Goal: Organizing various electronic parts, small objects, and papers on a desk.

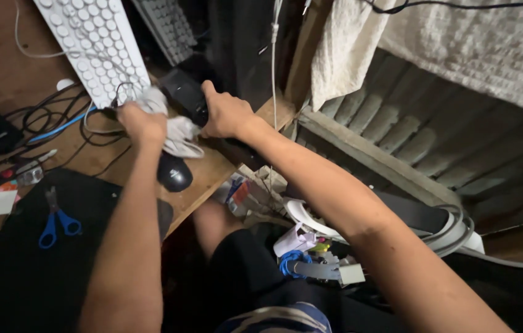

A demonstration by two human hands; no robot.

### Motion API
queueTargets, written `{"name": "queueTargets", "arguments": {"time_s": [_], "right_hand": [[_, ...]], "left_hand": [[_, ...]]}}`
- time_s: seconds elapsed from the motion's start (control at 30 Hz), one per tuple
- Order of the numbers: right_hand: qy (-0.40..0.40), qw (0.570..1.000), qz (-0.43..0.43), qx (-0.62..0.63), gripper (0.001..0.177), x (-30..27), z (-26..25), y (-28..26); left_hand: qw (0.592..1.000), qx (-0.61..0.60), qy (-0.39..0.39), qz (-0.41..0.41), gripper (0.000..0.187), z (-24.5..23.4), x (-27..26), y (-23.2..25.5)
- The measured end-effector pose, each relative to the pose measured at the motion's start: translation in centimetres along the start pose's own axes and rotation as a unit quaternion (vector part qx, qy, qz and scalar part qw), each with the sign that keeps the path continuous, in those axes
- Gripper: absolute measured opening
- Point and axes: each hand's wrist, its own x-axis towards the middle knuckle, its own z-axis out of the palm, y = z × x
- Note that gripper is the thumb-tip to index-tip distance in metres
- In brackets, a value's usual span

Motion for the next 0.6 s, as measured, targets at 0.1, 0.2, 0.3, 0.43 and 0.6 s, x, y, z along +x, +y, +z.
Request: {"name": "queueTargets", "arguments": {"time_s": [0.1, 0.2, 0.3, 0.43, 0.6], "right_hand": [[-0.012, 1.000, 0.003, -0.012, 0.091, 0.2, 1.7, -0.3], [-0.017, 0.999, 0.030, 0.001, 0.097, 0.7, 3.6, -0.5], [0.064, 0.997, -0.015, -0.040, 0.078, 6.4, 12.3, 5.2], [0.051, 0.998, -0.038, -0.018, 0.095, 2.8, 8.1, 0.6], [0.090, 0.981, -0.064, -0.160, 0.086, 5.6, 12.1, 3.1]], "left_hand": [[0.998, 0.009, 0.057, -0.017, 0.034, -1.0, 1.3, -1.7], [0.997, 0.033, 0.068, 0.007, 0.032, -2.8, 1.5, -2.5], [0.998, 0.016, 0.056, -0.003, 0.031, -5.2, 1.1, -1.5], [0.996, 0.043, 0.071, 0.009, 0.032, -7.3, 1.7, -4.3], [0.992, 0.101, 0.066, 0.029, 0.029, -10.9, 2.0, -4.6]]}}
